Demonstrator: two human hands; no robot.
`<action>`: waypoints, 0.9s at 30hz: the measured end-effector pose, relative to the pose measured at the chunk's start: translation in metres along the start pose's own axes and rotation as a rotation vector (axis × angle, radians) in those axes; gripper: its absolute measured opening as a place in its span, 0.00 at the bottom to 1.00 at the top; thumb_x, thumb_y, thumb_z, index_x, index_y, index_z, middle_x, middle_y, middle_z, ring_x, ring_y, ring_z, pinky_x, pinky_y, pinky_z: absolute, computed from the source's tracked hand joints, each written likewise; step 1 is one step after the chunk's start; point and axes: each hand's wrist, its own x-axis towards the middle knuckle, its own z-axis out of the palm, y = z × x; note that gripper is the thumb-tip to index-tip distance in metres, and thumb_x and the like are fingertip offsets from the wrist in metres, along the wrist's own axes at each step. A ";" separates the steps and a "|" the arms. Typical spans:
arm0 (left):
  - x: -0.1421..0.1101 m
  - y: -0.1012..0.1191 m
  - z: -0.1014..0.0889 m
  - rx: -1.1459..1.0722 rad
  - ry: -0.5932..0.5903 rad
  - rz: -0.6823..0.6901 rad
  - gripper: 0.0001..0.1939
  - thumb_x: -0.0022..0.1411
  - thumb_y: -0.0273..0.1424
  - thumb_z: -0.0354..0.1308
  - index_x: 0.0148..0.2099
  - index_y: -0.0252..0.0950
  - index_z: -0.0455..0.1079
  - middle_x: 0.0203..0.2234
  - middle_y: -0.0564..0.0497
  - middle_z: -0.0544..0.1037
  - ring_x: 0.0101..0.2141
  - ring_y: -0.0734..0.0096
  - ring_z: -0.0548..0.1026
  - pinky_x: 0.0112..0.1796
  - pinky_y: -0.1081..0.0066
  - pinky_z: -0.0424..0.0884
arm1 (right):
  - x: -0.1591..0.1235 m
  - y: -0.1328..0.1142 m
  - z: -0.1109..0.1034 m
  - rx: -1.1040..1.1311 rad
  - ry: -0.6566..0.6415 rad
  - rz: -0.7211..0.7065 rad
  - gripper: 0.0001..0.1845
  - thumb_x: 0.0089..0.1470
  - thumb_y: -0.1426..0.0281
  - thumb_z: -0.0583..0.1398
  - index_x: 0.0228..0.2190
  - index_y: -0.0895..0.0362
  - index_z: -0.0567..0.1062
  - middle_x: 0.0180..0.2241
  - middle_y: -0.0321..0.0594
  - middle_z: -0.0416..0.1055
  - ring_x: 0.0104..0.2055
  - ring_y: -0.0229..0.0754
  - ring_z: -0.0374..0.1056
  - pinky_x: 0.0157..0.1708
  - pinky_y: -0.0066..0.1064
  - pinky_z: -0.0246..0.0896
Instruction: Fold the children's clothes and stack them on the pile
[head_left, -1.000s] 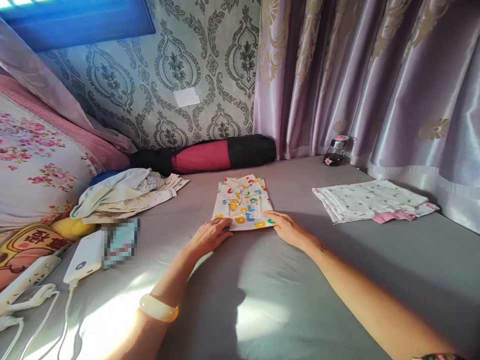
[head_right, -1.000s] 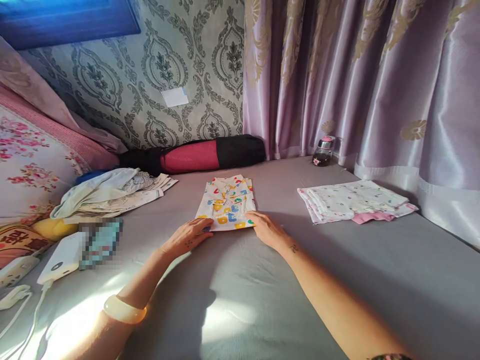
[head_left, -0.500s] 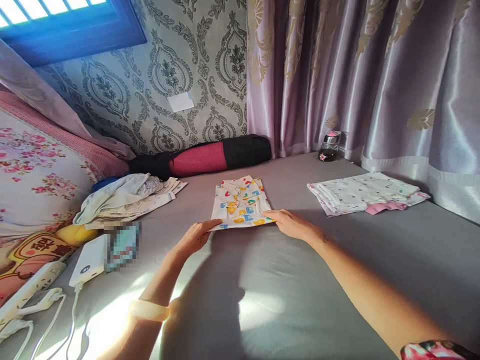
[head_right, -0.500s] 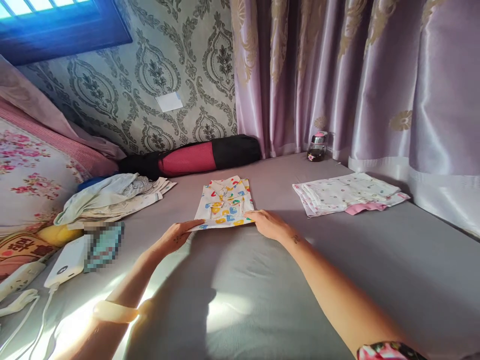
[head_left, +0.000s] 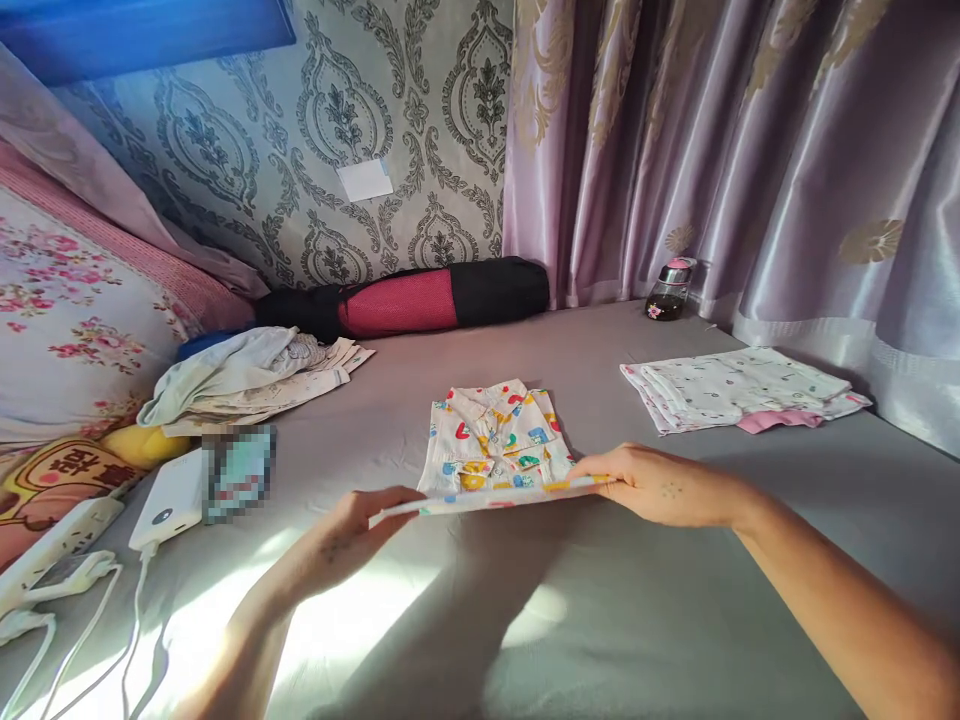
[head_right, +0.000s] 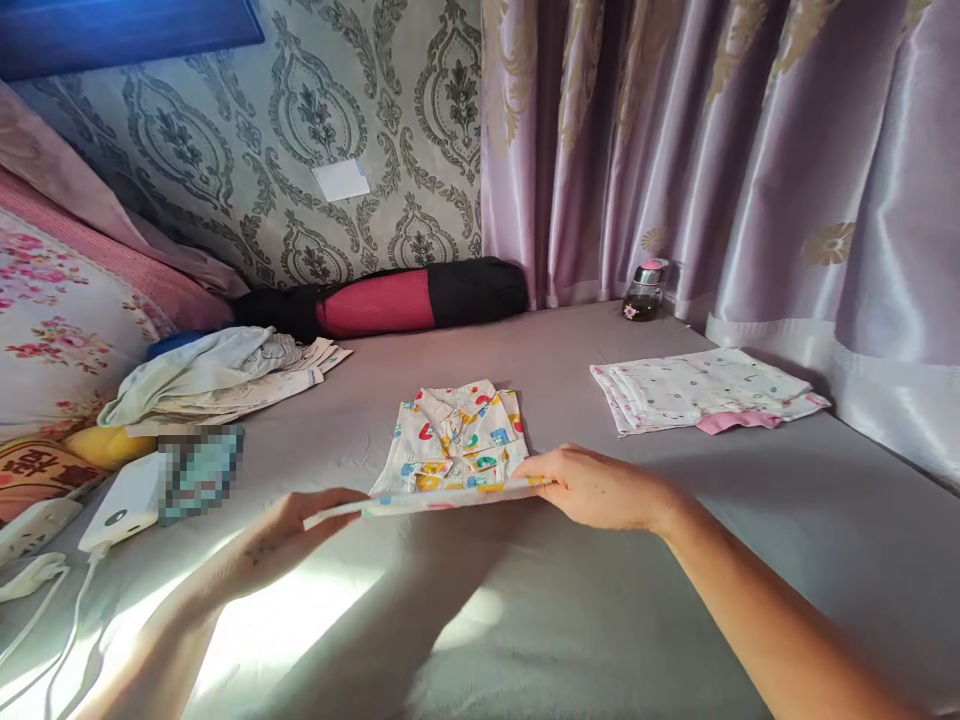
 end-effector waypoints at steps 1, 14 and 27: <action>0.004 -0.003 0.002 -0.049 0.072 -0.028 0.15 0.65 0.41 0.55 0.49 0.44 0.77 0.33 0.53 0.82 0.32 0.67 0.78 0.30 0.75 0.72 | 0.006 0.001 -0.001 -0.001 0.034 0.018 0.13 0.58 0.62 0.56 0.35 0.49 0.81 0.25 0.32 0.74 0.26 0.38 0.66 0.28 0.27 0.58; 0.140 -0.024 0.025 -0.116 0.611 -0.344 0.12 0.66 0.37 0.48 0.36 0.37 0.69 0.27 0.52 0.76 0.31 0.69 0.73 0.31 0.73 0.67 | 0.136 0.030 -0.001 -0.201 0.579 0.415 0.14 0.61 0.67 0.51 0.31 0.58 0.74 0.31 0.42 0.75 0.35 0.41 0.69 0.31 0.27 0.55; 0.172 -0.033 0.055 0.521 0.365 -0.532 0.14 0.71 0.31 0.38 0.51 0.36 0.62 0.48 0.37 0.74 0.44 0.54 0.78 0.38 0.63 0.70 | 0.161 0.046 0.044 -0.469 0.519 0.636 0.21 0.66 0.67 0.45 0.48 0.62 0.72 0.44 0.60 0.76 0.48 0.55 0.73 0.45 0.40 0.65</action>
